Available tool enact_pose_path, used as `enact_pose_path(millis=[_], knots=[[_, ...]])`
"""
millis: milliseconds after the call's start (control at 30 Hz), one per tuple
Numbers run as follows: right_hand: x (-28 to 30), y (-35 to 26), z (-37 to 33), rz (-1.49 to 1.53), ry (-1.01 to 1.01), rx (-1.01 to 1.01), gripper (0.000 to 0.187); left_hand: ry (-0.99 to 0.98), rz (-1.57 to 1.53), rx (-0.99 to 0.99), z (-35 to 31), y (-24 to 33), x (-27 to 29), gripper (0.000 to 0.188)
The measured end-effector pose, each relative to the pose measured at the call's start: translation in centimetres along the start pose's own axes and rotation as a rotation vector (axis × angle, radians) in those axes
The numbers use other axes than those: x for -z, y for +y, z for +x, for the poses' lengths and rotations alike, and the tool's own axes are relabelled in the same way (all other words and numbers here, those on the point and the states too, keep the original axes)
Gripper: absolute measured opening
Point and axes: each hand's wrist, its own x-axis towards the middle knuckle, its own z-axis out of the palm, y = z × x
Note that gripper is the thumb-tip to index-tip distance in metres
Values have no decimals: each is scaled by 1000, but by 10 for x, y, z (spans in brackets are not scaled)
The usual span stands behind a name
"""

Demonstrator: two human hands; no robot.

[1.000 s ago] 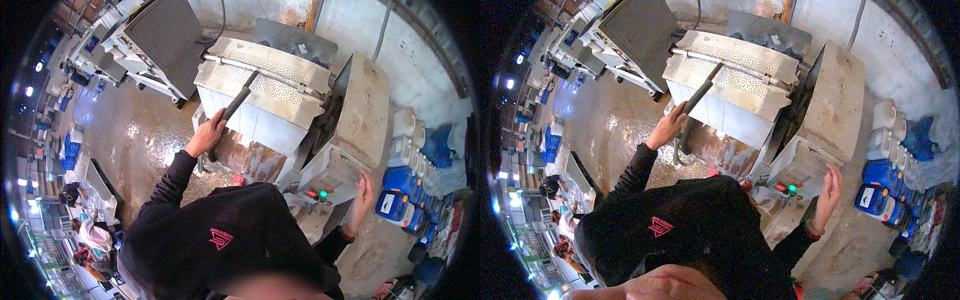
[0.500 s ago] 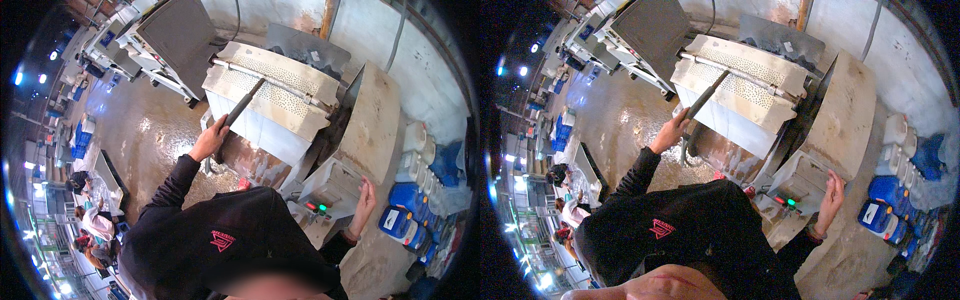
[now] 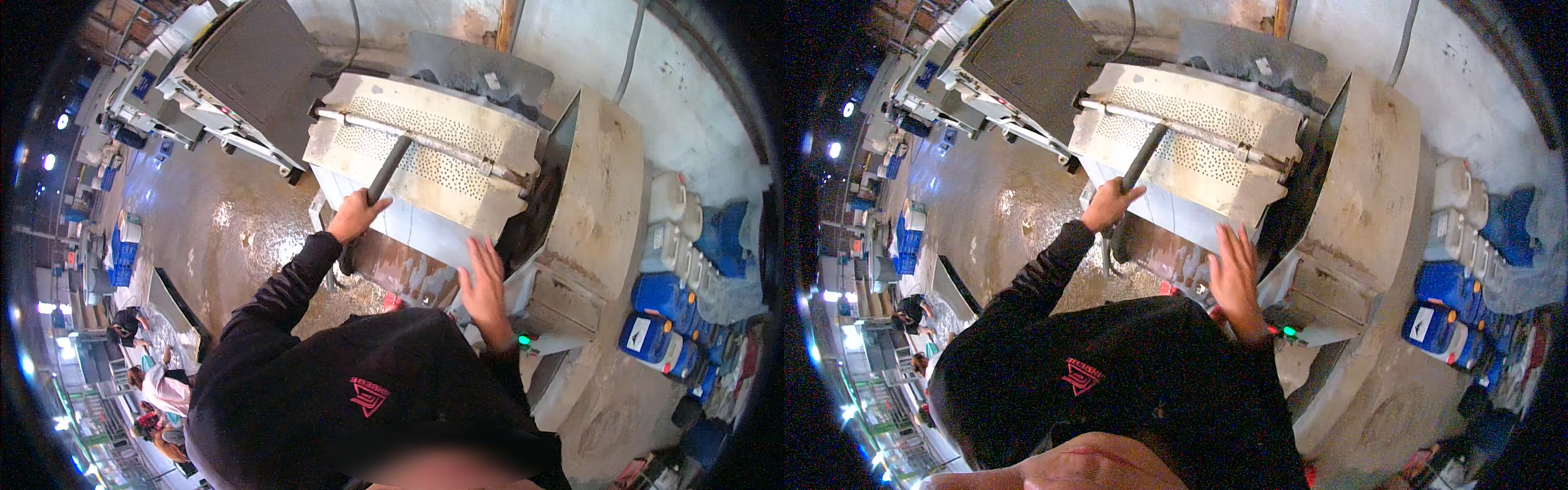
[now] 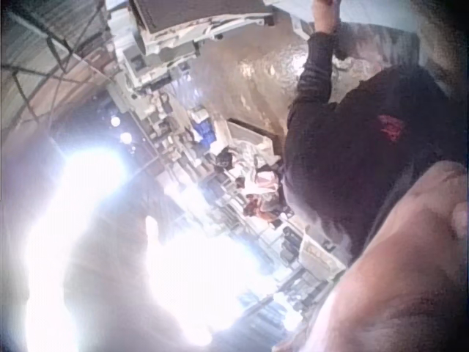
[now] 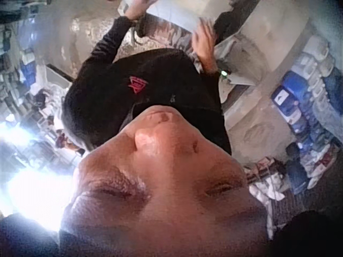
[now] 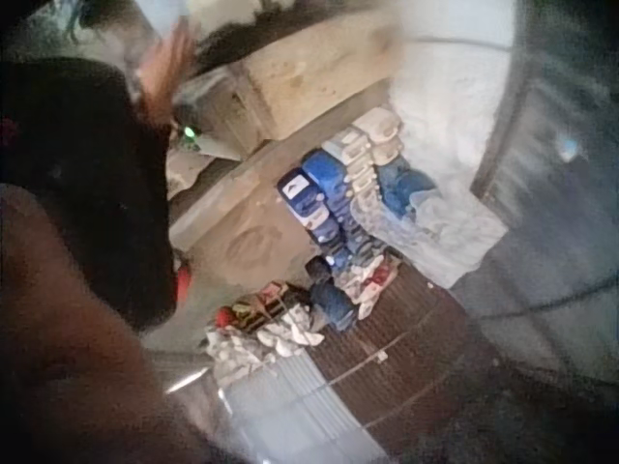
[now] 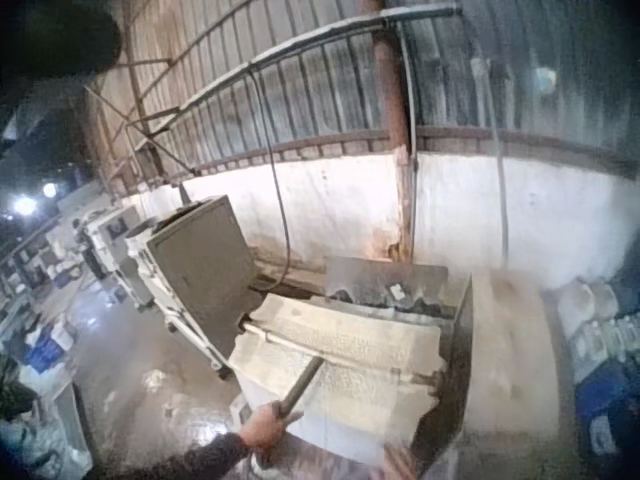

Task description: The person operates a machine by pressing buttons on a control panel, then removes a metal grate and a perforated tray from the top of the unit. They use a hose to spray water into the machine's interior and onto the removed components to clean them.

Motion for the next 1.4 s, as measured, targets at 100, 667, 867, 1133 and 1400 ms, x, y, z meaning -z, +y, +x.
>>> enact_pose_path(millis=[100,667,867,1133,1400], knots=[[-31,-4,15,-290,-74,-150,59,237,456,-356,17,-43,-40,39],[-36,17,-117,336,165,-590,15,85,-479,31,17,-24,-60,29],[-46,99,-269,1457,621,-1378,18,150,-519,83,-79,-158,-129,25],[-57,143,-253,1607,800,-1491,27,195,-478,826,-308,-347,-271,28],[-77,171,-264,1319,662,-1396,31,393,-1270,1078,-373,-341,-295,26]])
